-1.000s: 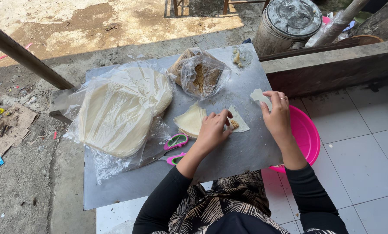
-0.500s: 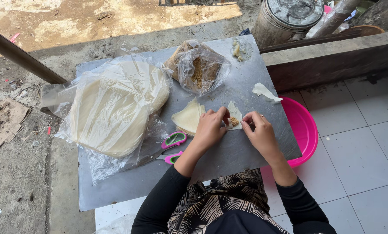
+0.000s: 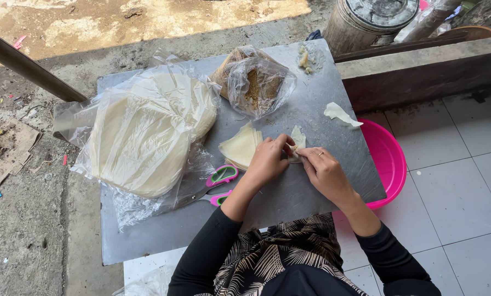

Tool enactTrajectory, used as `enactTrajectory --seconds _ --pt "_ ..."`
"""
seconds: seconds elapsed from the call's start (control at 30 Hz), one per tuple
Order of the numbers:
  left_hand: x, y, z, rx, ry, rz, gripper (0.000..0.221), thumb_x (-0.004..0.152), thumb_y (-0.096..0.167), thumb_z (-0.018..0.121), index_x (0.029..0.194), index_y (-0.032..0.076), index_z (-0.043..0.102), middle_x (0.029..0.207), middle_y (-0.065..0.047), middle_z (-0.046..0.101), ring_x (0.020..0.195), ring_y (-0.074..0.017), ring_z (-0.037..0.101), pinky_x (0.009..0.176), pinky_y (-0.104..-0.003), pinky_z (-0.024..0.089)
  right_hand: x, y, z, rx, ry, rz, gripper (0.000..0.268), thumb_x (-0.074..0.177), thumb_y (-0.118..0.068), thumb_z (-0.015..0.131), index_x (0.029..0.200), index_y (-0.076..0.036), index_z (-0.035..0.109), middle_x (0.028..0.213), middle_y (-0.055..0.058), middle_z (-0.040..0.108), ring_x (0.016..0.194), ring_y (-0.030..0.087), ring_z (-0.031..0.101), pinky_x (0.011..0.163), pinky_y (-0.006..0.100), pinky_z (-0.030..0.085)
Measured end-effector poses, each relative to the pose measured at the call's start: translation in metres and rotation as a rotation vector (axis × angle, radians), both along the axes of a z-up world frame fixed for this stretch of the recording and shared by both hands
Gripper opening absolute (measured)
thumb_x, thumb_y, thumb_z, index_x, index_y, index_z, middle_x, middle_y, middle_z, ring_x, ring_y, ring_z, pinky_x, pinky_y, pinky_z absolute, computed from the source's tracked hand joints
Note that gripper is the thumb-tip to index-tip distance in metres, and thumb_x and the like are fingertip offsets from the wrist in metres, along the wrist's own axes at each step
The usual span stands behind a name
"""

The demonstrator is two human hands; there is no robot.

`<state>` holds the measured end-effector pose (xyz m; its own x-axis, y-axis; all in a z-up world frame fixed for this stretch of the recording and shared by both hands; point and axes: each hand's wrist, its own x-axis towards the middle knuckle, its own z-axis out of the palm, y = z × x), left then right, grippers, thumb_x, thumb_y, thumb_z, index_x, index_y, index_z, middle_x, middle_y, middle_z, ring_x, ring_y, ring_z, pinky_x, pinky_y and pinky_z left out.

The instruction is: The person prepares spring rolls by placing a small amount of filling onto thin wrappers and rolling them into cylinders. They use a pair of scissors to cut pieces of wrapper and place the finished rolls into a pink bowl.

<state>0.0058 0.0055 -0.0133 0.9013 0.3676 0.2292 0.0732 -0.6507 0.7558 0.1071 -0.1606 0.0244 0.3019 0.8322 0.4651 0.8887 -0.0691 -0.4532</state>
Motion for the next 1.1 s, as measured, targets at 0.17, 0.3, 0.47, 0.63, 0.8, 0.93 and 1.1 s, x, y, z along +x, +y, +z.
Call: enactTrajectory --seconds 0.17,0.3,0.47,0.63,0.8,0.93,1.1 --pt "0.0 0.002 0.001 -0.055 -0.019 0.005 0.042 0.076 0.003 0.068 0.115 0.009 0.055 0.092 -0.004 0.077 0.096 -0.0313 0.065 0.087 -0.045 0.047 -0.002 0.001 0.0 0.02 -0.138 0.033 0.021 0.087 -0.007 0.073 0.106 0.001 0.071 0.105 0.013 0.073 0.1 0.03 0.07 0.087 0.038 0.057" --pt "-0.003 0.002 0.011 -0.029 -0.007 0.018 0.046 0.073 -0.001 0.067 0.116 0.01 0.054 0.099 -0.004 0.075 0.099 -0.0321 0.063 0.089 -0.043 0.046 -0.001 0.006 -0.007 -0.001 -0.347 0.027 0.015 0.089 -0.004 0.074 0.103 0.002 0.073 0.099 0.012 0.074 0.096 0.026 0.071 0.086 0.036 0.059" --pt "-0.006 0.004 0.022 -0.012 -0.052 -0.082 0.055 0.067 0.004 0.075 0.117 0.012 0.054 0.103 0.0 0.077 0.101 -0.0319 0.061 0.094 -0.043 0.044 0.005 0.009 -0.007 -0.019 -0.479 0.05 0.013 0.086 -0.002 0.073 0.097 0.004 0.072 0.095 0.014 0.074 0.095 0.026 0.072 0.083 0.037 0.059" --pt "-0.002 0.005 0.015 0.027 -0.078 -0.038 0.047 0.074 0.011 0.081 0.113 0.011 0.054 0.094 -0.001 0.078 0.101 -0.0288 0.065 0.092 -0.043 0.044 0.012 0.011 -0.003 -0.021 -0.264 0.071 0.013 0.089 -0.001 0.072 0.101 0.004 0.069 0.097 0.014 0.074 0.093 0.027 0.072 0.083 0.036 0.059" --pt "0.004 0.004 0.002 -0.293 -0.069 0.001 0.035 0.082 0.005 0.074 0.107 0.006 0.05 0.089 -0.009 0.076 0.089 -0.0267 0.076 0.078 -0.039 0.057 0.017 0.001 -0.004 0.01 -0.016 0.048 0.036 0.085 -0.014 0.079 0.112 0.002 0.063 0.102 0.016 0.073 0.096 0.027 0.072 0.082 0.037 0.059" --pt "0.008 0.003 -0.002 -0.25 -0.122 0.03 0.039 0.079 0.003 0.077 0.104 0.004 0.046 0.085 -0.015 0.072 0.085 -0.0325 0.074 0.071 -0.041 0.055 0.02 -0.001 -0.013 0.012 -0.107 0.019 0.034 0.09 -0.013 0.077 0.118 -0.003 0.062 0.1 0.011 0.075 0.096 0.025 0.074 0.083 0.035 0.06" --pt "0.009 -0.003 -0.001 -0.151 -0.208 0.015 0.037 0.083 0.002 0.076 0.106 0.003 0.047 0.088 -0.018 0.069 0.089 -0.0378 0.07 0.074 -0.043 0.052 0.024 0.004 -0.019 0.028 -0.065 -0.037 0.025 0.095 -0.008 0.073 0.114 -0.002 0.059 0.098 0.01 0.075 0.09 0.025 0.075 0.077 0.035 0.06"
